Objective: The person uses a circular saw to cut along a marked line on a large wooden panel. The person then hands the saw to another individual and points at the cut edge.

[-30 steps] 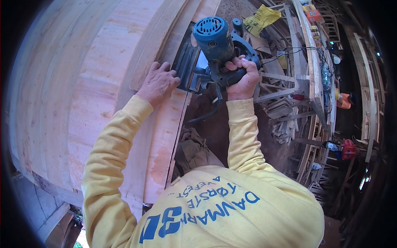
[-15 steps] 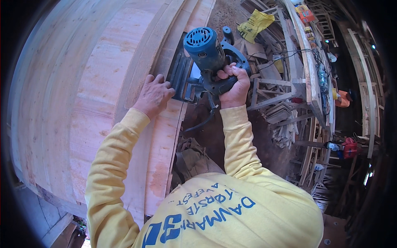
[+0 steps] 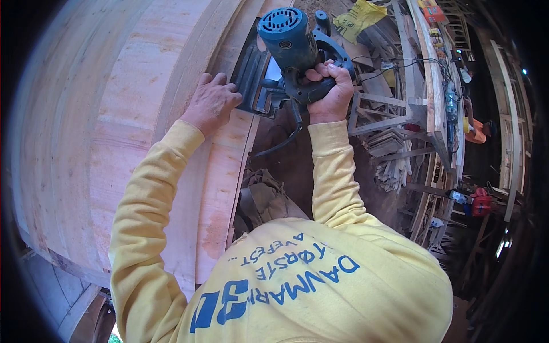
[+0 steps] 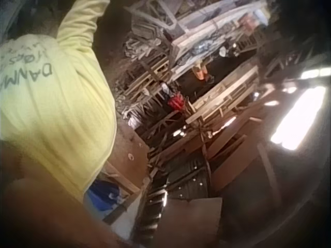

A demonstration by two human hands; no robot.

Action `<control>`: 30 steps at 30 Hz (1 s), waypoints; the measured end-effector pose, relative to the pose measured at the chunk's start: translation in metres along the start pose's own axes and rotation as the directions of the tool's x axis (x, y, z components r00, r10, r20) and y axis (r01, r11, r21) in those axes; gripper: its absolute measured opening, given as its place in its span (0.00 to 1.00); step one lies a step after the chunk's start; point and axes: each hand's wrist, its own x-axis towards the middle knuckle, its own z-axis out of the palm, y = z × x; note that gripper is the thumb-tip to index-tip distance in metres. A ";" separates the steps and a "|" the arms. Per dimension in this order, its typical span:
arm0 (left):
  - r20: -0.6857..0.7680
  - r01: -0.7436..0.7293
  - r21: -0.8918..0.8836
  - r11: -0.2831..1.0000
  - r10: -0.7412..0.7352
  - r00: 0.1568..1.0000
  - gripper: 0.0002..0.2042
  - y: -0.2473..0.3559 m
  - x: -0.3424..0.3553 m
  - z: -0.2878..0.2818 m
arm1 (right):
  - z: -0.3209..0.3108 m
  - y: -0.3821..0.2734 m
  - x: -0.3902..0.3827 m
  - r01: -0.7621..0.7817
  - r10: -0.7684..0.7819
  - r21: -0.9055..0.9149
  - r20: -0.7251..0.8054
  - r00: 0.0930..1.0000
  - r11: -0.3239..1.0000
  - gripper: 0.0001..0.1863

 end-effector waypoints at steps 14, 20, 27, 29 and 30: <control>0.051 0.029 0.013 1.000 -0.029 0.998 0.06 -0.009 0.022 0.003 | -0.005 -0.001 0.024 0.003 -0.003 0.012 0.040 0.999 1.000 0.08; 0.020 0.032 0.009 0.999 -0.032 0.999 0.05 -0.013 0.031 0.006 | -0.004 -0.002 0.034 -0.008 0.006 0.041 0.047 0.999 0.999 0.08; -0.015 0.025 0.012 1.000 -0.025 1.000 0.02 -0.022 0.041 0.013 | -0.004 -0.004 0.043 0.016 -0.016 -0.004 0.087 0.996 1.000 0.07; -0.036 0.025 -0.034 0.999 -0.026 0.999 0.01 -0.023 0.042 0.013 | -0.007 -0.005 0.046 -0.032 0.031 0.016 0.067 0.997 0.999 0.07; -0.030 0.039 -0.023 0.999 -0.040 0.999 0.01 -0.025 0.043 0.011 | -0.007 -0.005 0.050 -0.050 0.049 0.026 0.034 0.998 0.998 0.07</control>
